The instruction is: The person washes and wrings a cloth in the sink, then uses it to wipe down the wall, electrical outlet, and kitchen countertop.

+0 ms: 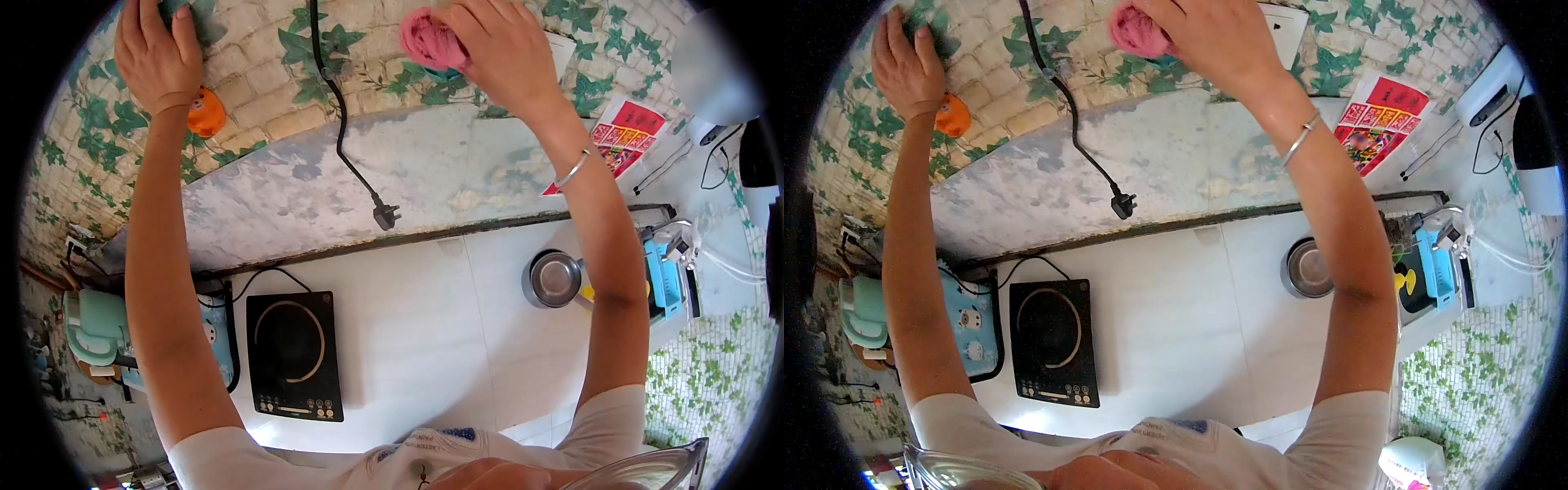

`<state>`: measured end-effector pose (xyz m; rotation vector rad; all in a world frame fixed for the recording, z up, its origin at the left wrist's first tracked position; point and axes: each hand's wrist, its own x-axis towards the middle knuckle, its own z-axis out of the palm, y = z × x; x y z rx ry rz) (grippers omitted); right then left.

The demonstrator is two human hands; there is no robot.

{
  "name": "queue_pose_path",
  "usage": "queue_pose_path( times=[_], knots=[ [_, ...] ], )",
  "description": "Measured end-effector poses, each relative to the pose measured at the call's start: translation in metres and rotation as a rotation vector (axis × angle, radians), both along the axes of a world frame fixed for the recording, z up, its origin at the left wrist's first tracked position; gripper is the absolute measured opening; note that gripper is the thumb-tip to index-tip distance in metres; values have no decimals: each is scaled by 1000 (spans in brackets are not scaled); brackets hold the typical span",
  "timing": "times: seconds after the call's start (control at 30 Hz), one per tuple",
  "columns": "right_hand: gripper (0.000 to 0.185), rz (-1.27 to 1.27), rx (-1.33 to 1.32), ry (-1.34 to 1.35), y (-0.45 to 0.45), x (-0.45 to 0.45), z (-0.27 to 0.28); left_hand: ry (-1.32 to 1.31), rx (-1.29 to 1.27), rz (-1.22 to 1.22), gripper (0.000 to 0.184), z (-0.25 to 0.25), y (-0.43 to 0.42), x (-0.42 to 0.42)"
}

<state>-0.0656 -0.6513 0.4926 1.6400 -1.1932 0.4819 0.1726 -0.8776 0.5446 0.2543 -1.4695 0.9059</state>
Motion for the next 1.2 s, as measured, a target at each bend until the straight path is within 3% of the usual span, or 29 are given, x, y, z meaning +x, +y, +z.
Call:
queue_pose_path(
  times=[0.07, 0.2, 0.27, 0.33, 0.37, 0.43, 0.47, 0.53, 0.63, 0.73, 0.83, 1.03, 1.2],
  knots=[
    [30, -14, -192, -146, -9, 1, -6, -9, -65, -98, 50, 3, -1, -3],
    [28, 15, -271, -263, -20, 3, -10, 8, 34, 32, 49, -5, 9, 4],
    [28, 166, -435, -781, -22, -4, -1, -5, 112, 94, 49, -4, 13, 5],
    [27, 425, -538, -974, 1, -1, 24, 5, 97, 104, 49, -5, 11, 4],
    [27, 424, -534, -968, 12, -3, 33, 11, 101, 102, 49, -5, 8, 4],
    [28, 131, -502, -326, 30, -10, 39, 43, 138, 92, 50, -6, 4, 4],
    [28, 130, -499, -325, 33, -9, 37, 44, 141, 91, 50, -7, 3, 4],
    [30, -61, -181, 11, 34, -8, 32, 50, 141, 105, 51, -6, 2, 4],
    [29, -17, -93, 15, 6, -17, -4, 46, 164, 95, 51, -6, 1, 5],
    [29, 87, -108, -41, -19, 3, -3, 26, -6, 9, 51, -1, -16, 2],
    [30, 112, -102, 138, -36, 14, 2, 2, -31, -43, 51, 1, -14, 1],
    [29, 65, -20, 120, 8, -21, 8, 7, 2, -6, 51, -2, -12, 2],
    [31, 181, -87, 133, -33, -13, 3, 7, -4, -16, 51, -1, -13, -1]
  ],
)
